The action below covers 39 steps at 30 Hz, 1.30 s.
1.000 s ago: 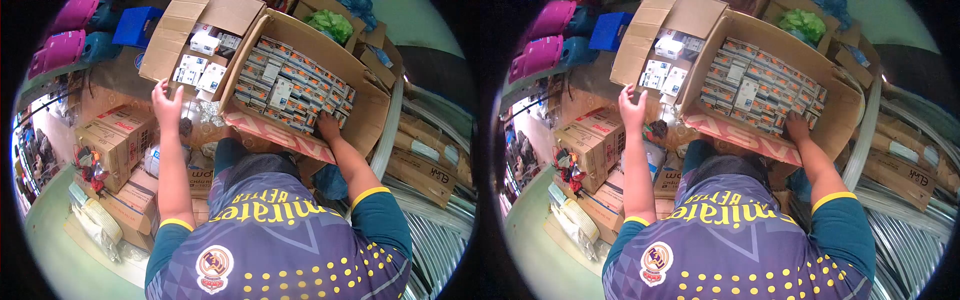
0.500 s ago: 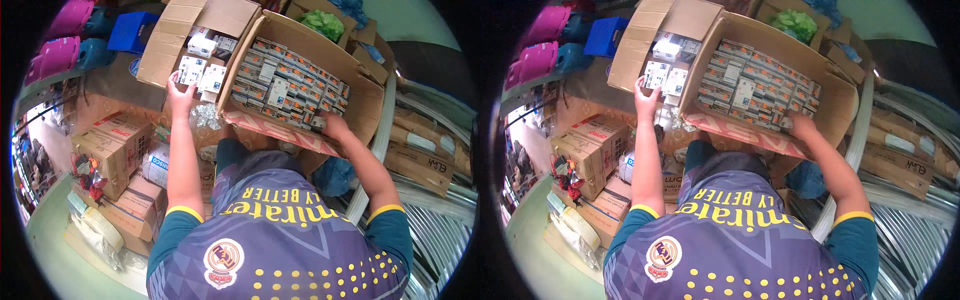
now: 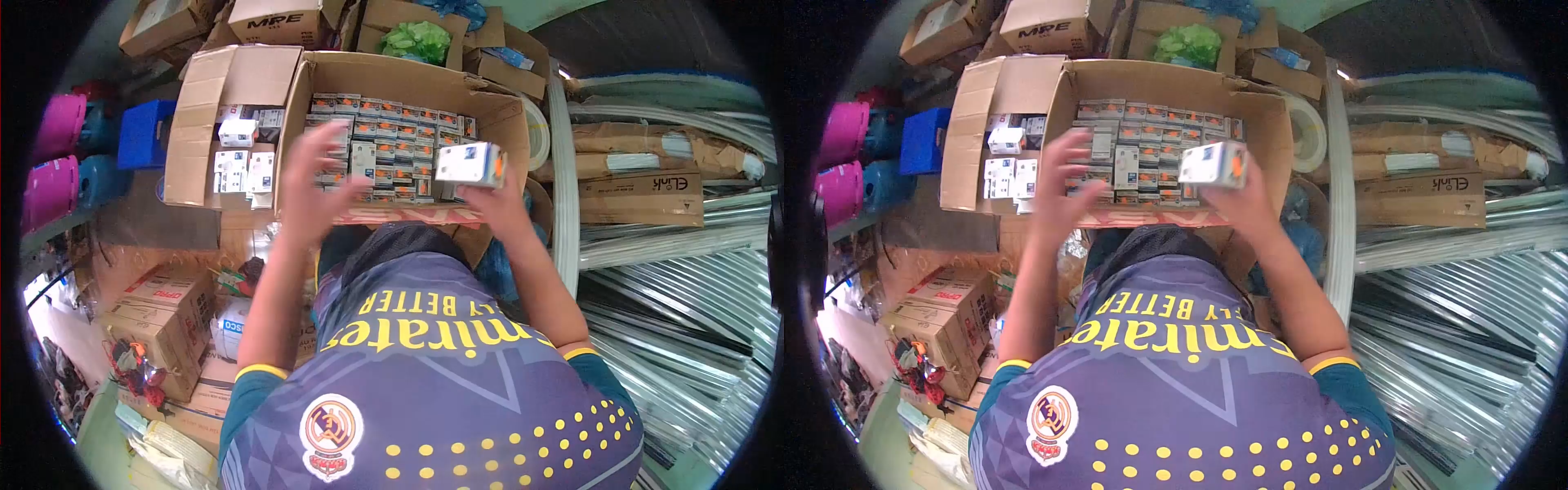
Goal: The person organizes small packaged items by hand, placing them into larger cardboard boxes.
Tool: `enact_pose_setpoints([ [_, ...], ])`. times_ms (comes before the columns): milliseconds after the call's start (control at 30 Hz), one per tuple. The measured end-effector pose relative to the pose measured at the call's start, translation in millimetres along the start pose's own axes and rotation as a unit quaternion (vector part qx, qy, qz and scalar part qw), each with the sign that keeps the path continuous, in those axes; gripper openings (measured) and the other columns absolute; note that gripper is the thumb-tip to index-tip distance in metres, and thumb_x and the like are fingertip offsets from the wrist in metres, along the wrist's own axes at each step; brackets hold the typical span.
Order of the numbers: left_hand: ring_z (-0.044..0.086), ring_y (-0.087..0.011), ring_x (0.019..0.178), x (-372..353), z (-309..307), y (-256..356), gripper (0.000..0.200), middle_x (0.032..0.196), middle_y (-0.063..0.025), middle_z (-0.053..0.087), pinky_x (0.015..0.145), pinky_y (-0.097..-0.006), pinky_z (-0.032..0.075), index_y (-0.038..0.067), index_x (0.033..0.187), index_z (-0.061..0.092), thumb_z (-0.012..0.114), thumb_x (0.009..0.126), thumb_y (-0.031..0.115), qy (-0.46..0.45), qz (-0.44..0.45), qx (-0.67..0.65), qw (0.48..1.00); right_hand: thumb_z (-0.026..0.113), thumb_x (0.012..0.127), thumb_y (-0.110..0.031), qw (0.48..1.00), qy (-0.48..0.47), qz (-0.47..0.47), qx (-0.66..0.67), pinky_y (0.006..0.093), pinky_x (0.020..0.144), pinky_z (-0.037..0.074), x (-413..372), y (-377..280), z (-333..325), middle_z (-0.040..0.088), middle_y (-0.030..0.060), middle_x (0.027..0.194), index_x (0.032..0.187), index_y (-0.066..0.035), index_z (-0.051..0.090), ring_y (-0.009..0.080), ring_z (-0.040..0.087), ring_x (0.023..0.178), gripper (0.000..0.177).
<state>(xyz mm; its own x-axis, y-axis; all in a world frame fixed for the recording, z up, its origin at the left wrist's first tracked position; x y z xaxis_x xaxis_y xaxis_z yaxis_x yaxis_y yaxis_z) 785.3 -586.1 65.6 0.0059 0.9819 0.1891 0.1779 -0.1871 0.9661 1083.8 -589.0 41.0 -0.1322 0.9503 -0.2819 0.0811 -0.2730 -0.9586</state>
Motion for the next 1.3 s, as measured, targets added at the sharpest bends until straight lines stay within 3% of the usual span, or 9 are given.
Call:
enact_pose_setpoints([
  [100,0.062,-0.0253,0.123,-0.8,88.8,32.9,0.069,0.136,-0.0098,0.061,0.097,-0.0396,0.056,0.013,0.141,0.06,0.087,0.077,0.01,-0.209,0.015,-0.113,0.971,0.078,0.078,0.004,0.988,-0.067,-0.105,-0.091,0.0361,0.102,0.051,-15.5,-38.2,36.0,0.061,0.0069,0.129,0.138,-0.008,0.05,0.0182,0.06,0.123,0.068],
  [200,0.059,-0.0258,0.131,-6.8,121.6,17.5,0.068,0.142,-0.0086,0.058,0.1,-0.0373,0.057,0.008,0.138,0.06,0.081,0.075,-0.008,-0.236,-0.082,-0.218,0.943,0.084,0.077,-0.003,0.973,-0.022,-0.157,-0.166,0.0354,0.1,0.052,-29.8,-49.3,27.1,0.06,0.0094,0.13,0.141,-0.009,0.05,0.0191,0.061,0.121,0.073],
  [333,0.063,-0.0275,0.123,4.3,113.6,41.1,0.061,0.135,-0.0123,0.061,0.096,-0.038,0.058,0.01,0.132,0.067,0.079,0.074,-0.005,-0.199,0.04,0.011,0.979,0.089,0.073,-0.009,0.967,0.011,-0.123,-0.224,0.0354,0.095,0.055,-43.4,-68.4,-4.7,0.061,0.0111,0.131,0.14,-0.009,0.052,0.0241,0.064,0.115,0.077],
  [533,0.064,-0.0268,0.119,-0.8,120.1,35.6,0.064,0.134,-0.0125,0.061,0.096,-0.0388,0.057,0.011,0.137,0.063,0.081,0.077,0.0,-0.204,0.079,0.051,0.974,0.085,0.073,-0.006,0.915,-0.053,-0.215,-0.336,0.0365,0.094,0.056,-38.9,-83.0,3.6,0.061,0.0132,0.13,0.127,-0.007,0.062,0.0273,0.065,0.111,0.059],
  [733,0.065,-0.0235,0.115,-15.9,76.2,2.4,0.072,0.135,-0.0135,0.061,0.093,-0.0363,0.057,0.009,0.148,0.05,0.082,0.084,0.007,-0.132,-0.032,0.078,0.988,0.077,0.075,-0.006,0.938,-0.001,-0.15,-0.312,0.0404,0.092,0.056,-6.2,-39.2,-31.4,0.063,0.015,0.119,0.124,-0.005,0.06,0.0324,0.066,0.109,0.053],
  [933,0.069,-0.0204,0.103,-57.8,-14.8,-51.6,0.065,0.13,-0.0116,0.066,0.087,-0.0332,0.058,0.011,0.149,0.05,0.075,0.09,0.004,0.038,-0.119,0.092,0.988,0.08,0.076,-0.02,0.841,-0.023,0.049,-0.539,0.0439,0.09,0.056,67.6,122.6,-96.9,0.068,0.0198,0.114,0.125,-0.004,0.06,0.0356,0.069,0.108,0.055],
  [1033,0.067,-0.0176,0.104,-82.7,-57.5,-51.9,0.062,0.132,-0.0129,0.062,0.088,-0.0313,0.056,0.007,0.152,0.044,0.069,0.096,0.004,0.116,-0.146,0.076,0.979,0.081,0.074,-0.024,0.762,-0.129,0.208,-0.599,0.0479,0.091,0.056,87.0,186.2,-92.0,0.072,0.0233,0.107,0.122,-0.005,0.064,0.0406,0.069,0.104,0.054],
  [1200,0.064,-0.0171,0.105,-134.9,-123.5,-46.1,0.055,0.131,-0.0128,0.061,0.092,-0.0299,0.053,0.005,0.148,0.043,0.067,0.099,0.006,0.269,-0.155,0.073,0.948,0.086,0.072,-0.014,0.796,-0.126,0.202,-0.556,0.0419,0.066,0.061,110.1,254.2,-90.8,0.075,0.0181,0.103,0.124,-0.005,0.064,0.0297,0.076,0.08,0.057],
  [1300,0.063,-0.0174,0.104,-168.6,-157.3,-64.7,0.051,0.13,-0.0126,0.061,0.092,-0.0301,0.052,0.006,0.144,0.045,0.067,0.098,0.009,0.32,-0.182,0.106,0.924,0.086,0.073,-0.014,0.748,-0.147,0.183,-0.621,0.0429,0.064,0.062,116.5,263.2,-80.1,0.074,0.0175,0.107,0.129,-0.005,0.061,0.03,0.076,0.081,0.062],
])
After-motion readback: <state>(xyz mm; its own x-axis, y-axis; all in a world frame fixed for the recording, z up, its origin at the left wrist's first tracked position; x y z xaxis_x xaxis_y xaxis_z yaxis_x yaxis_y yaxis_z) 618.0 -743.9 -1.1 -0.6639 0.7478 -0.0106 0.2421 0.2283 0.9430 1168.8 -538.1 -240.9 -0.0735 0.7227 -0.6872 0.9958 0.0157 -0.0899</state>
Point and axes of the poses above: each hand's wrist, its own x-axis towards the middle knuckle, its own z-axis out of the palm, y = z × x, the point moved 9 cm from there along x, towards the middle knuckle
